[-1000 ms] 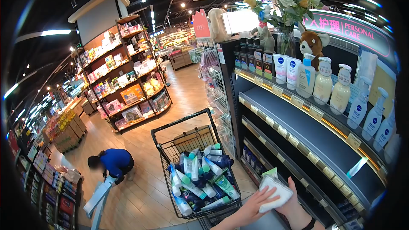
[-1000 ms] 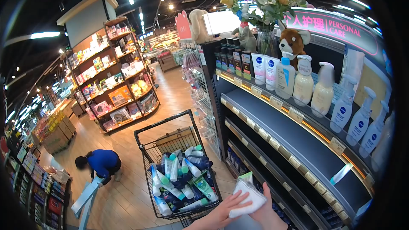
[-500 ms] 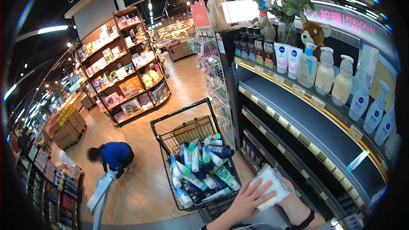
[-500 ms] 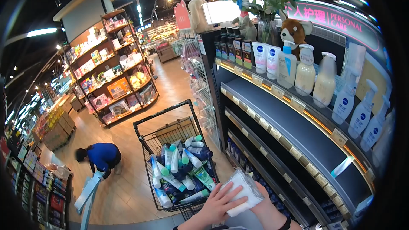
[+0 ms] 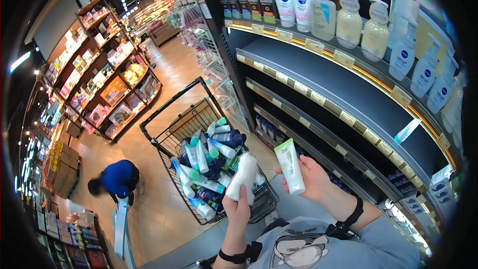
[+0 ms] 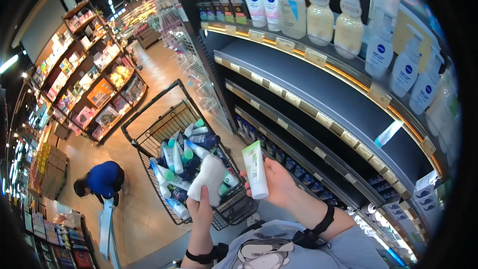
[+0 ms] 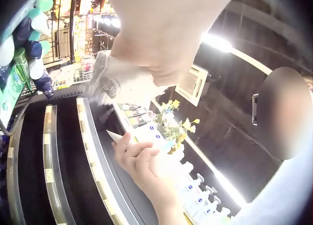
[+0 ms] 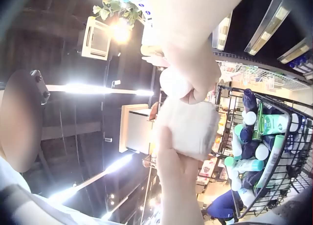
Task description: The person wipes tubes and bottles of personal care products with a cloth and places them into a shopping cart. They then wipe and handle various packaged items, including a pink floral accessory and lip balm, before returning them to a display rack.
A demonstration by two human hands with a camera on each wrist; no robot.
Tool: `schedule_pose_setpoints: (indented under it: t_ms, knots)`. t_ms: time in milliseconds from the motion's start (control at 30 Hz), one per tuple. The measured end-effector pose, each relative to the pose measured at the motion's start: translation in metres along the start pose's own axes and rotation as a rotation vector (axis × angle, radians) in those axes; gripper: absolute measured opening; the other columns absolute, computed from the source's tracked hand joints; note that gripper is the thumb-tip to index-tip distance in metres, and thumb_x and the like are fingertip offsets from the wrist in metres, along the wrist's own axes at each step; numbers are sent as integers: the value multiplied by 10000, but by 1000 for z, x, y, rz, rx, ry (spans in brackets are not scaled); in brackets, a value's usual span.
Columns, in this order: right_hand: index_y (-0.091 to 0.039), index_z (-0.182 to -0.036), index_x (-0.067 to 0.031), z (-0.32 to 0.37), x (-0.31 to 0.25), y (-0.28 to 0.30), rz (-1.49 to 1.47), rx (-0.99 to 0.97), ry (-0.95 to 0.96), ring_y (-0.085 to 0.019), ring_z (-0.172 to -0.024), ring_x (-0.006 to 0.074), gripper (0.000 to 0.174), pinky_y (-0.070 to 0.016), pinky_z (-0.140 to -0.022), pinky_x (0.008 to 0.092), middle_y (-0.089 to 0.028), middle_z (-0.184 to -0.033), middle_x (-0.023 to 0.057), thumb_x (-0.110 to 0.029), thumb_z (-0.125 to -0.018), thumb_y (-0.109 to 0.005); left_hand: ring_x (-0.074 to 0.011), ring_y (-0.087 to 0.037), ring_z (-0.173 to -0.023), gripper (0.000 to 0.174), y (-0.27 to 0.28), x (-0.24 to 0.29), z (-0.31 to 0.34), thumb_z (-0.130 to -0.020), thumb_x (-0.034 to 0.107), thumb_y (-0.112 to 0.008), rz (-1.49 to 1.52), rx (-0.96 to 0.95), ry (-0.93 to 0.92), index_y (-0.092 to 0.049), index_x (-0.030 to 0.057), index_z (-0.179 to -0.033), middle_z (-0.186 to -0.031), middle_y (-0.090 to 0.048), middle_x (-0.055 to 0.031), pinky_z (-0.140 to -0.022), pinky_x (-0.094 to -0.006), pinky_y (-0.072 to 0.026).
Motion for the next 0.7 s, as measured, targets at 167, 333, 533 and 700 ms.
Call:
schedule_pose_setpoints:
  t_ms: [167,333,533,700]
  knots:
    - [-369,-1355,-118,-11,25,14,-163,-2,-226,-530,-1116,314,553,-441,-912,495,-483,-1297,138,-469,-944,-254,-353,-352,-1302,518,-23,46,7,-760,137,-609,-704,-681,-772,-532,115,-1272,-1390,-413,-153,-1064,-517,-221]
    - [-374,-1353,-159,-8,33,-18,205,-188,-198,-601,-939,287,585,-494,-766,447,-539,-1203,108,-535,-935,-211,-366,-321,-1315,510,-13,31,-4,-765,155,-627,-624,-492,-746,-542,143,-1268,-1392,-408,-151,-1054,-531,-217]
    - [-351,-1336,-104,-23,42,-14,336,-175,-326,-608,-784,272,532,-495,-648,386,-571,-1033,158,-447,-958,-201,-394,-436,-1211,393,25,2,-29,-842,102,-588,-484,-182,-602,-536,34,-1226,-1337,-456,-188,-997,-433,-345]
    - [-387,-1283,-83,-34,54,-30,246,-127,-342,-623,-773,251,425,-526,-676,359,-579,-1011,162,-353,-974,-274,-165,-602,-933,302,76,-21,-42,-938,185,-515,-246,141,-174,-577,-36,-1135,-1000,-654,-127,-826,-289,-457]
Point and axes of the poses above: each hand's wrist, its own z-axis away from the middle knuckle, its own y-axis out of the back of the hand, x = y × z, the point moved 2 cm from there along -z, towards the middle knuckle
